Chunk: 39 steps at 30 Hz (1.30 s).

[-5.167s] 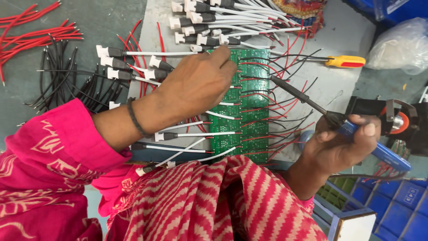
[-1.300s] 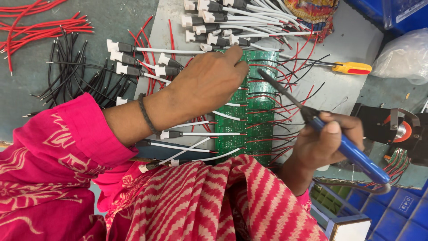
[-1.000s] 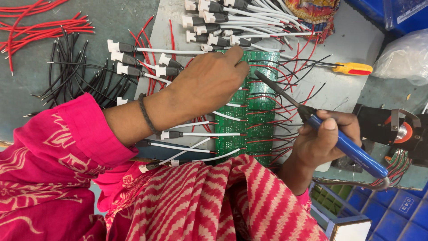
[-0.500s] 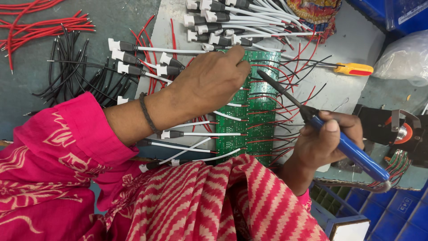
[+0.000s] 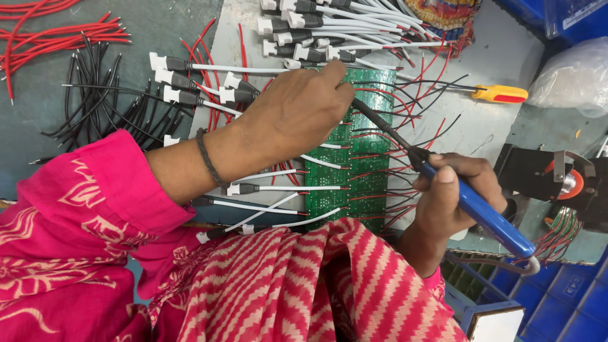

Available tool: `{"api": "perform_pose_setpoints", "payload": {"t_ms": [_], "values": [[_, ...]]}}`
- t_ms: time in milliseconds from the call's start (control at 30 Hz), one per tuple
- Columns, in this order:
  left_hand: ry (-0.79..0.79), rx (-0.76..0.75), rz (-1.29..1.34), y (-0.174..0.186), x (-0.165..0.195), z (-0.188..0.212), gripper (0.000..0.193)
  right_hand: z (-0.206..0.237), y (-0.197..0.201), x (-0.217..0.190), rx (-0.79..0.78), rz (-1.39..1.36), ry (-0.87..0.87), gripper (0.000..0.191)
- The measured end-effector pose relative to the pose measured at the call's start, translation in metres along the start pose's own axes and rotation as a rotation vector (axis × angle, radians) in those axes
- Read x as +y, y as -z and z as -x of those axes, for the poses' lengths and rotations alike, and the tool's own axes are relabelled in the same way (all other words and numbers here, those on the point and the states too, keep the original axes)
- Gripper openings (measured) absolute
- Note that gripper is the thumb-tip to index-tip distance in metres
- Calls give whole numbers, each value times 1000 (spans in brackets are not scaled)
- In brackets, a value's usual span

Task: The person solders red and black wires onto green circuit boards at a workbench, holding a soldering iron in one hand while positioning wires and boards with the other, dipping the iron in flux between joints, and turning boards over to solder additional sides.

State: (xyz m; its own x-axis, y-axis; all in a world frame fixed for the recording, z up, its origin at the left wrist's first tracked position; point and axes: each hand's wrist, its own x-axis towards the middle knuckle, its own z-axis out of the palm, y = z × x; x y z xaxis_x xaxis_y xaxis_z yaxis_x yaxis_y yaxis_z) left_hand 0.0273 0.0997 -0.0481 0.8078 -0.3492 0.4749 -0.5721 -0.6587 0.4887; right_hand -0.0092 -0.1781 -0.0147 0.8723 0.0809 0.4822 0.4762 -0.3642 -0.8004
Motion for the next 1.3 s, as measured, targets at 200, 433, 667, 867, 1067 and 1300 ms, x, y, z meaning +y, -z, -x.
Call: {"api": "perform_pose_setpoints", "payload": {"t_ms": [200, 433, 667, 867, 1067, 1300], "values": [[-2, 19, 10, -1, -2, -1, 4, -8, -4, 7, 186, -29, 186, 33], [10, 25, 18, -2, -2, -1, 4, -7, 13, 8, 156, 48, 120, 38], [59, 9, 111, -1, -4, 0, 10, 3, 94, 28, 406, 164, 99, 37], [129, 7, 100, -1, -7, -2, 11, 27, 157, 50, 538, 148, 27, 32], [210, 6, 71, -3, -8, -3, 17, 48, 168, 55, 540, 251, -11, 33], [277, 42, 114, -2, -12, -4, 17, 53, 163, 52, 562, 208, -10, 32]]}}
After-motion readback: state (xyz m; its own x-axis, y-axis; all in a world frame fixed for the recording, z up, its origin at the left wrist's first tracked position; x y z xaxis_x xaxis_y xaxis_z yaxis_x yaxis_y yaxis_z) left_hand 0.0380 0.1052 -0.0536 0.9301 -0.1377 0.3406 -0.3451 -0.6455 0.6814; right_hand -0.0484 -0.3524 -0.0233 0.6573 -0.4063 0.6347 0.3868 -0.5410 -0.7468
